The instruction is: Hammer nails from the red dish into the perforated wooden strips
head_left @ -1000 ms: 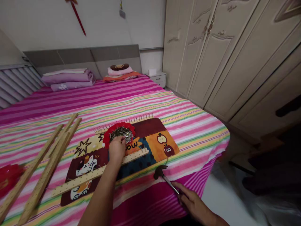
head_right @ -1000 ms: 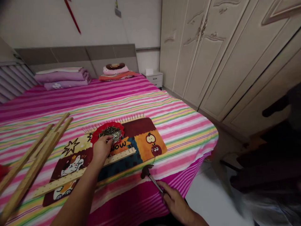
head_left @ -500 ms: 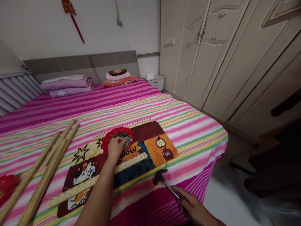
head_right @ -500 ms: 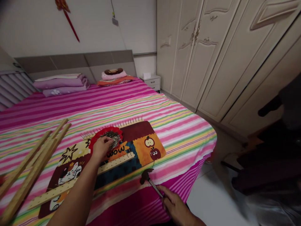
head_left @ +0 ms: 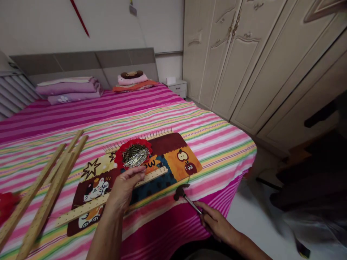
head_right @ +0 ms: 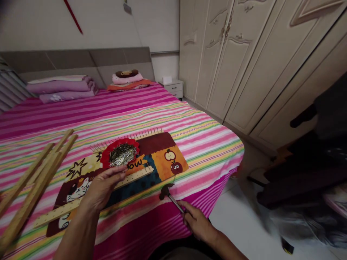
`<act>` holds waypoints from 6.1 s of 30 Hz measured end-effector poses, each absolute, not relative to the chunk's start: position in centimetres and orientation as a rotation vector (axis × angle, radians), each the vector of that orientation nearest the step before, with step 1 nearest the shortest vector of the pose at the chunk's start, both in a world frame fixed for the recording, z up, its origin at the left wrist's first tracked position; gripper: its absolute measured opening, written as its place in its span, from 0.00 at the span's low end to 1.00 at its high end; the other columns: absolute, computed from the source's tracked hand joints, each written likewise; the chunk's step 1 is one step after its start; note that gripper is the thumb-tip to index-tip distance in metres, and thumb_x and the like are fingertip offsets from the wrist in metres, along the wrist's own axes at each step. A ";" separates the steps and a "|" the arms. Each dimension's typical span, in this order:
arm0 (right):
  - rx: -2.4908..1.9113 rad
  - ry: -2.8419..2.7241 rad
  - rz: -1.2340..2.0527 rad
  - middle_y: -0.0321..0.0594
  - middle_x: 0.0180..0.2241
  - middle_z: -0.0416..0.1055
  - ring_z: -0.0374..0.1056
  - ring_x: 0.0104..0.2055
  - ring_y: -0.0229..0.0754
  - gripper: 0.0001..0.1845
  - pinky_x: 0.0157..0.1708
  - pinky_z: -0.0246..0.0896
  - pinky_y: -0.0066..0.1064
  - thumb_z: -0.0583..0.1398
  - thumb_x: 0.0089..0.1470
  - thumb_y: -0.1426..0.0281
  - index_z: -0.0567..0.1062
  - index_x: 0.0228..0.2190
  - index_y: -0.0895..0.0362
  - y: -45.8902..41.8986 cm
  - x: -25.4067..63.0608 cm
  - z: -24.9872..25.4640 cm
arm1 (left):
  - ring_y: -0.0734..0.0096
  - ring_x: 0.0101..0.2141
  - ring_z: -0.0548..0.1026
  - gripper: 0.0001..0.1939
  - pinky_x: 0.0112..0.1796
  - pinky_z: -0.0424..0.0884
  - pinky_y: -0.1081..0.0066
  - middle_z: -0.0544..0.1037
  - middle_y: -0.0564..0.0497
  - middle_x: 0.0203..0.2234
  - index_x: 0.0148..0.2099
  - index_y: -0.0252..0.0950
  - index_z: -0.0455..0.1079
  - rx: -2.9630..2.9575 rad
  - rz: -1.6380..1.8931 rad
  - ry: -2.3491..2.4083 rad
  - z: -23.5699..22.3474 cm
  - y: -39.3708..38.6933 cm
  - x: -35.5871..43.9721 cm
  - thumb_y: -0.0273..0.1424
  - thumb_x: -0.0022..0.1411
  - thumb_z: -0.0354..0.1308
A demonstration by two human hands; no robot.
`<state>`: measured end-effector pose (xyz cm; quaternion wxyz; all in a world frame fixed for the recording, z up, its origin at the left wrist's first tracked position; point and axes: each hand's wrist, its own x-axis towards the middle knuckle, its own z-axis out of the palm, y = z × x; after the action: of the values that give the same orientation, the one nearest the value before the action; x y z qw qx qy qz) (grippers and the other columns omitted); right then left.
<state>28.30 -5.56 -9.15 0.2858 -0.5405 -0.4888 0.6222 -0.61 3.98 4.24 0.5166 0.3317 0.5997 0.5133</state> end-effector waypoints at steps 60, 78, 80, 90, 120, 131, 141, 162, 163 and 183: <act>-1.070 -2.078 0.895 0.49 0.48 0.72 0.69 0.48 0.45 0.25 0.48 0.64 0.38 0.49 0.59 0.74 0.60 0.58 0.56 0.3 23.0 2.1 | 0.68 0.29 0.70 0.10 0.34 0.64 0.70 0.72 0.51 0.25 0.31 0.38 0.71 1.542 1.293 2.075 -5.1 4.5 4.8 0.34 0.56 0.50; -1.323 -1.795 1.444 0.45 0.44 0.74 0.69 0.47 0.49 0.24 0.50 0.61 0.38 0.51 0.55 0.68 0.71 0.52 0.57 -5.0 28.8 -7.5 | 0.64 0.35 0.74 0.13 0.39 0.67 0.68 0.77 0.47 0.34 0.37 0.38 0.74 1.703 1.150 2.248 -0.5 5.4 0.6 0.34 0.56 0.50; -1.368 -1.727 1.476 0.43 0.38 0.75 0.70 0.40 0.47 0.25 0.44 0.64 0.36 0.51 0.54 0.67 0.70 0.52 0.57 -5.0 28.8 -8.7 | 0.61 0.38 0.74 0.14 0.41 0.66 0.66 0.77 0.44 0.36 0.39 0.36 0.74 1.796 0.988 2.363 0.9 7.2 -1.1 0.32 0.56 0.48; -1.359 -1.567 1.582 0.32 0.23 0.62 0.54 0.23 0.36 0.26 0.26 0.56 0.27 0.50 0.51 0.69 0.69 0.52 0.56 -5.1 28.2 -9.2 | 0.58 0.33 0.76 0.10 0.32 0.65 0.68 0.79 0.39 0.28 0.31 0.34 0.75 1.726 0.217 2.455 1.1 13.3 -3.5 0.27 0.51 0.51; -1.414 -1.438 1.701 0.25 0.16 0.55 0.46 0.13 0.30 0.25 0.12 0.39 0.22 0.49 0.53 0.69 0.66 0.53 0.57 -5.2 27.9 -8.9 | 0.72 0.29 0.73 0.19 0.27 0.71 0.73 0.79 0.49 0.31 0.31 0.33 0.76 0.794 1.428 1.616 -0.9 2.9 0.8 0.39 0.35 0.67; -1.437 -1.412 1.724 0.26 0.18 0.56 0.47 0.14 0.29 0.25 0.14 0.43 0.22 0.50 0.53 0.69 0.66 0.53 0.57 -5.2 27.8 -8.2 | 0.72 0.24 0.74 0.12 0.26 0.74 0.70 0.75 0.54 0.21 0.28 0.35 0.70 0.786 1.601 1.760 -3.4 4.2 3.1 0.37 0.40 0.62; -1.391 -1.447 1.678 0.27 0.19 0.57 0.49 0.15 0.30 0.23 0.13 0.41 0.21 0.50 0.54 0.69 0.67 0.52 0.56 -5.3 27.8 -8.3 | 0.73 0.25 0.73 0.13 0.32 0.73 0.70 0.76 0.54 0.25 0.33 0.37 0.70 0.936 1.518 1.845 -3.9 4.2 3.3 0.40 0.48 0.59; -1.214 -1.821 1.285 0.39 0.37 0.76 0.71 0.39 0.42 0.25 0.41 0.66 0.32 0.49 0.59 0.70 0.62 0.58 0.54 -3.6 25.3 -0.6 | 0.65 0.34 0.74 0.12 0.39 0.67 0.69 0.78 0.48 0.31 0.34 0.39 0.73 1.478 1.313 2.124 -5.0 3.7 3.1 0.38 0.56 0.51; -1.189 -1.846 1.248 0.39 0.36 0.76 0.71 0.38 0.41 0.25 0.41 0.66 0.31 0.49 0.60 0.70 0.62 0.58 0.55 -2.9 24.7 0.2 | 0.65 0.34 0.74 0.12 0.39 0.66 0.69 0.78 0.48 0.31 0.34 0.39 0.73 1.507 1.310 2.123 -5.1 3.7 3.1 0.37 0.56 0.51; -1.222 -1.872 1.356 0.42 0.42 0.76 0.67 0.50 0.46 0.24 0.51 0.61 0.38 0.49 0.59 0.68 0.65 0.56 0.53 -3.4 25.7 0.4 | 0.67 0.31 0.73 0.11 0.36 0.67 0.69 0.77 0.49 0.29 0.35 0.39 0.72 1.519 1.339 2.055 -5.3 3.3 3.3 0.37 0.57 0.50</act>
<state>25.73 -3.45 0.44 0.2605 -0.4512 -0.6912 0.5008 3.25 3.34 -5.32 0.1279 0.5221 0.7065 0.4603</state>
